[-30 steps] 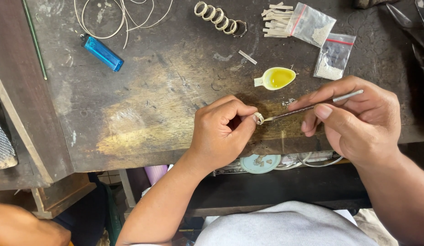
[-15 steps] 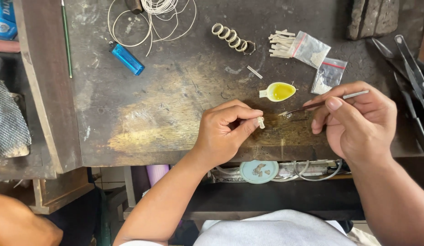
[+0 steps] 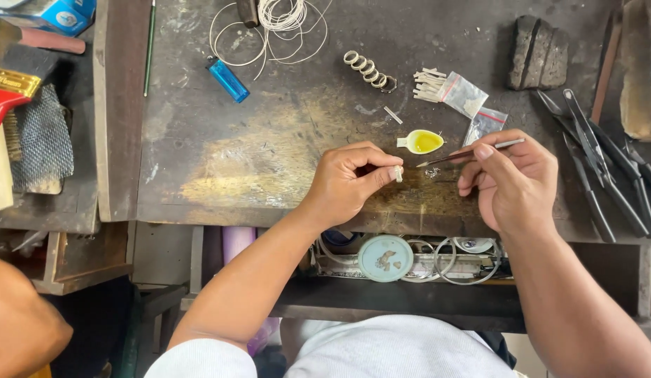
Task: The person repeatedly applies a yellow liquid from a small container onto small metal rings using a brush. The rings are held in the left hand while the brush is used in the right hand to coat the surface.
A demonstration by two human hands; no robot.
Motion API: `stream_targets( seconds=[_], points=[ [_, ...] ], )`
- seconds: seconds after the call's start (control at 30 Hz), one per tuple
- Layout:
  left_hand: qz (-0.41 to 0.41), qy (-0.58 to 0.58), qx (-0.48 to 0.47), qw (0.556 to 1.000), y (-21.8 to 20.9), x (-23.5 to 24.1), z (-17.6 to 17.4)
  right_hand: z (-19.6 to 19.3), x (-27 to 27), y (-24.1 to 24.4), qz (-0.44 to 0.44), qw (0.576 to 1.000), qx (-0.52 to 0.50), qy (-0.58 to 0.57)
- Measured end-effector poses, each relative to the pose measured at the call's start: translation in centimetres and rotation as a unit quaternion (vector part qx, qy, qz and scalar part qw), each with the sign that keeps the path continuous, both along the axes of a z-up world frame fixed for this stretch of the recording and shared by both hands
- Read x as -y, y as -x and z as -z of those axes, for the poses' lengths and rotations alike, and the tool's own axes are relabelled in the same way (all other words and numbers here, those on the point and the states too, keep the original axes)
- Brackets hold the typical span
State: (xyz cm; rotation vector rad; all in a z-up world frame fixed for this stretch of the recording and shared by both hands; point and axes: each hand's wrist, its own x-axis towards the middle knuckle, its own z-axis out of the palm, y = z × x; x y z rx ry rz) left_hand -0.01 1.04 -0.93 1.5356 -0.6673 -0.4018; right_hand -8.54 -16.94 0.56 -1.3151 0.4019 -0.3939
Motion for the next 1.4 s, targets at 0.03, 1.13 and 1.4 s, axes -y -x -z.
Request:
stream_targets(
  seconds=[0.03, 1.13, 1.4],
  points=[
    [-0.005, 0.003, 0.002, 1.0, 0.0, 0.0, -0.1, 0.1, 0.0, 0.0, -0.005, 1.0, 0.002, 0.003],
    [0.004, 0.04, -0.431, 0.901, -2.7, -0.5, -1.2, 0.5, 0.5, -0.3, -0.002, 0.999, -0.039, 0.007],
    [-0.012, -0.031, -0.247, 0.968, -1.8, -0.4, -1.4, 0.6, 0.7, -0.3, -0.022, 1.0, -0.022, -0.002]
  ],
)
